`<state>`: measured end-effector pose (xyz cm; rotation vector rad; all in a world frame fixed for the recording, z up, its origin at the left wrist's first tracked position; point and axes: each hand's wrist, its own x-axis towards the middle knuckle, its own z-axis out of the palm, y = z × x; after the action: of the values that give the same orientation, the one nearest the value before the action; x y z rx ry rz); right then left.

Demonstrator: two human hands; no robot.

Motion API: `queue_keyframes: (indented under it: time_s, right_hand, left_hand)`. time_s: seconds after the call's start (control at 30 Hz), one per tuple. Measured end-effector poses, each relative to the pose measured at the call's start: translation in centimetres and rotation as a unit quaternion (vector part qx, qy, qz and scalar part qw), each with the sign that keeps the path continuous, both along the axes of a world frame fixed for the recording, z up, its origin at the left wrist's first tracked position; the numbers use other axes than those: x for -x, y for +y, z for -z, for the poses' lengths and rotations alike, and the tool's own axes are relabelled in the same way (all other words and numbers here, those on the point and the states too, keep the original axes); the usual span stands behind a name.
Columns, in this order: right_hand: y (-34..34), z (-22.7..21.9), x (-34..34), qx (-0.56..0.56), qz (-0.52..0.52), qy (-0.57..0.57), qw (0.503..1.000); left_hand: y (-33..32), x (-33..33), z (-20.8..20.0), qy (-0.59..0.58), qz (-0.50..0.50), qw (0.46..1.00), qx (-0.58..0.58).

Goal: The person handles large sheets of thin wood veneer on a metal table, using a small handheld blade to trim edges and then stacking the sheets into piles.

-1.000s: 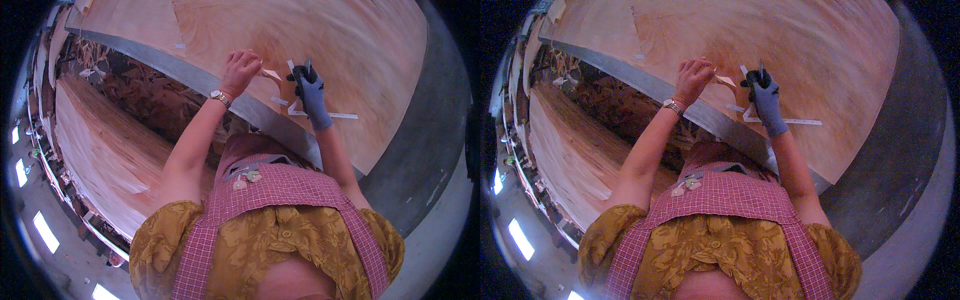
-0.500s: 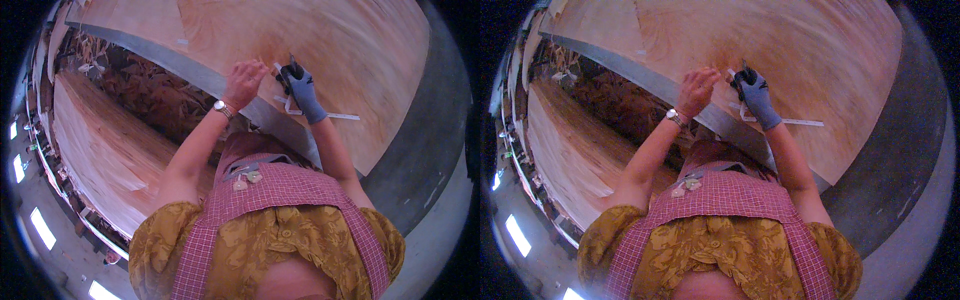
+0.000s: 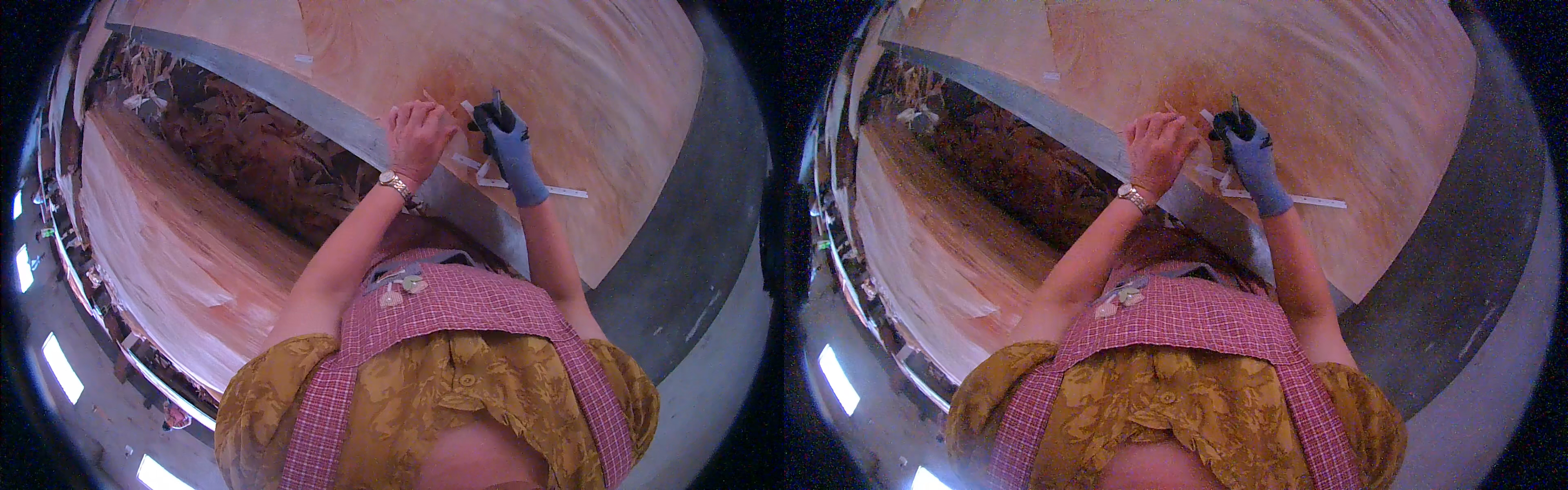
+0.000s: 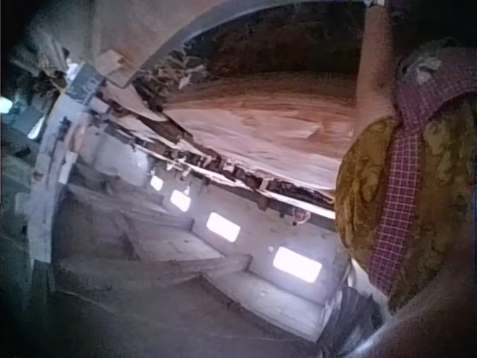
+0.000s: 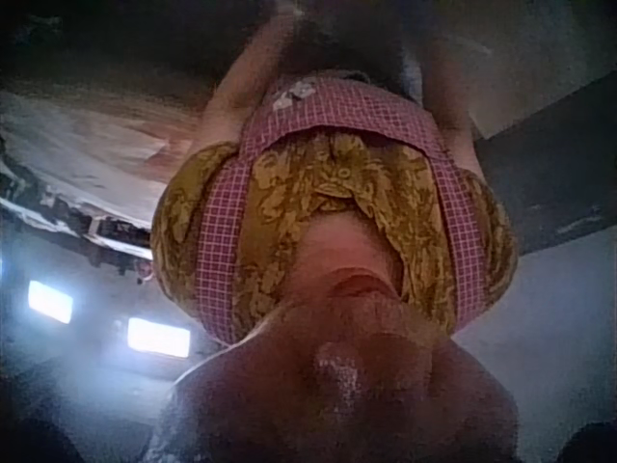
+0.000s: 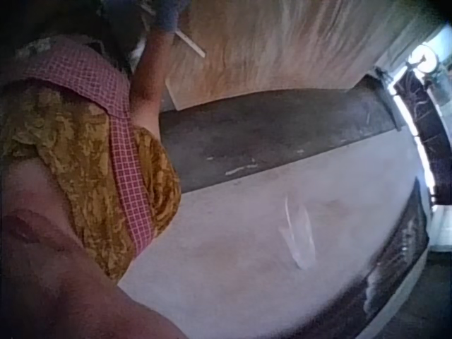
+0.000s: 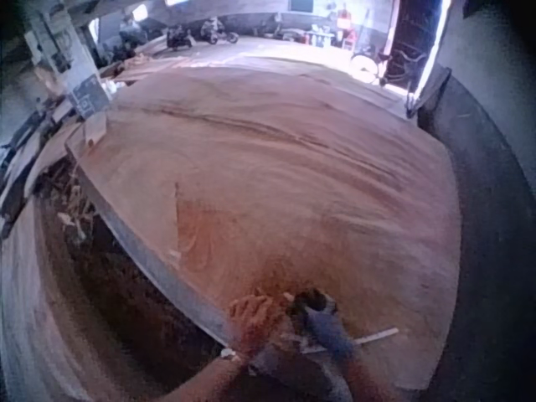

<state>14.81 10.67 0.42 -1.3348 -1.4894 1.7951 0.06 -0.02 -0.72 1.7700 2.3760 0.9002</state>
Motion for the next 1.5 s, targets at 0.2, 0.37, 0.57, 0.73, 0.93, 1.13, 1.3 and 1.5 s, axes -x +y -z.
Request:
queue_keyframes:
  time_s: [0.2,0.37,0.57,0.73,0.93,1.13,1.3,1.5]
  right_hand:
    - [-0.4,-1.0,1.1,0.052,-0.041,0.007,0.998]
    - [-1.9,3.0,3.3,0.026,0.012,-0.053,0.998]
    - [-2.2,0.9,4.1,-0.045,0.009,-0.126,0.991]
    - [-2.4,1.8,1.3,0.022,-0.017,-0.105,0.994]
    - [-4.7,-1.8,-3.1,0.128,-0.091,-0.098,0.983]
    - [-0.7,-2.8,-4.3,-0.482,-0.22,-0.345,0.775]
    - [4.8,-8.9,2.4,-0.313,-0.186,-0.139,0.921]
    - [6.6,-5.3,20.5,-0.202,-0.226,-0.056,0.951]
  left_hand:
    - [-0.4,-0.7,-0.2,-0.031,-0.031,0.999,-0.002]
    - [-0.4,-0.6,1.0,-0.078,-0.045,0.996,0.002]
    - [-0.4,0.4,1.0,-0.021,0.077,0.997,0.013]
    - [-1.5,0.9,1.2,0.049,0.145,0.987,0.057]
    - [-2.3,2.0,0.9,0.03,0.216,0.973,0.08]
    - [-2.6,2.8,0.9,0.059,0.217,0.97,0.089]
    - [-3.9,4.0,2.5,0.025,0.226,0.973,0.052]
    - [-2.6,10.0,0.7,-0.108,0.271,0.954,0.069]
